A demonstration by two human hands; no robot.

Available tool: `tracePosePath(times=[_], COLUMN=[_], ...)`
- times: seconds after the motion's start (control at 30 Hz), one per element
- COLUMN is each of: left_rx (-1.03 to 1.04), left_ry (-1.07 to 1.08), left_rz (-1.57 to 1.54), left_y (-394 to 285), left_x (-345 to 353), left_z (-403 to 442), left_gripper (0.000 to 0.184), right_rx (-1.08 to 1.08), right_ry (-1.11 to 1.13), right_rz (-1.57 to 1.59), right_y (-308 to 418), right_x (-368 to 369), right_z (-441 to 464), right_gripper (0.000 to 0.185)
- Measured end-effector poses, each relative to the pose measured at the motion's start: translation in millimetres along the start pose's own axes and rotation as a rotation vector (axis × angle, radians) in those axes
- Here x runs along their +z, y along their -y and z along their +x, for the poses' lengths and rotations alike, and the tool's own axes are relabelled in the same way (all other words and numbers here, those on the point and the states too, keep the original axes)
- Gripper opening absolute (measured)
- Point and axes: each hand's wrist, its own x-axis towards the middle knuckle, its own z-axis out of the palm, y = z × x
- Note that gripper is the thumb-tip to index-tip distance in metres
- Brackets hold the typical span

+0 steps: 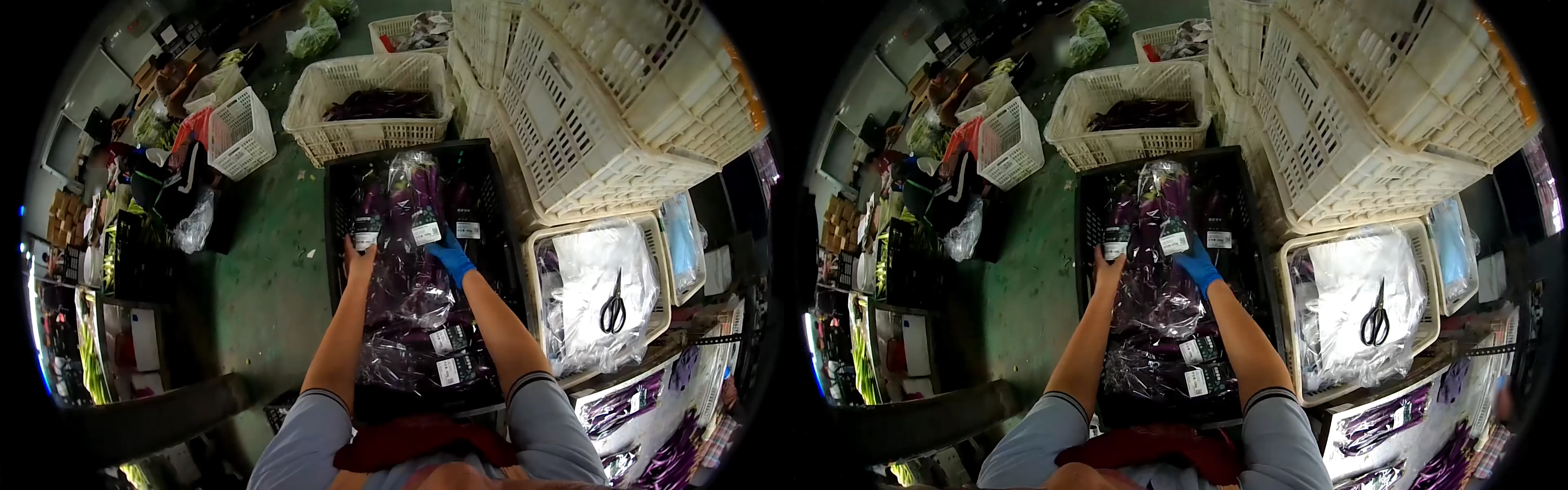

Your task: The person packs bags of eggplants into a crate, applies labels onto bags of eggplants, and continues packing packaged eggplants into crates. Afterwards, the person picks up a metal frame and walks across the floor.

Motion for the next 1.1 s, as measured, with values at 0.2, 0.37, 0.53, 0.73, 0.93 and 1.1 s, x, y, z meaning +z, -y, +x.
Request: tracePosePath(times=[0.2,0.37,0.53,0.73,0.93,1.1], left_rx=[0.182,0.832,0.599,0.278,0.349,0.24], left_ry=[-0.046,-0.122,0.017,-0.033,-0.075,-0.144], left_rz=[0.102,0.529,0.527,0.202,0.07,0.429], left_y=[-22,-59,-32,-85,-74,-88], left_x=[-9,-10,19,6,21,15], left_z=[-31,-30,-2,59,84,76], left_gripper=[0.068,0.059,0.053,0.052,0.058,0.061], right_rx=[-0.177,-0.236,-0.216,-0.198,-0.372,-0.247], right_ry=[-0.185,-0.171,-0.251,-0.235,-0.149,-0.277], right_rz=[-0.262,-0.616,-0.637,-0.348,-0.336,-0.507], right_y=[-42,-51,-62,-61,-62,-101], right_x=[-3,-6,-10,-10,-5,-10], right_z=[16,18,33,7,2,40], right_gripper=[0.07,0.077,0.078,0.065,0.067,0.075])
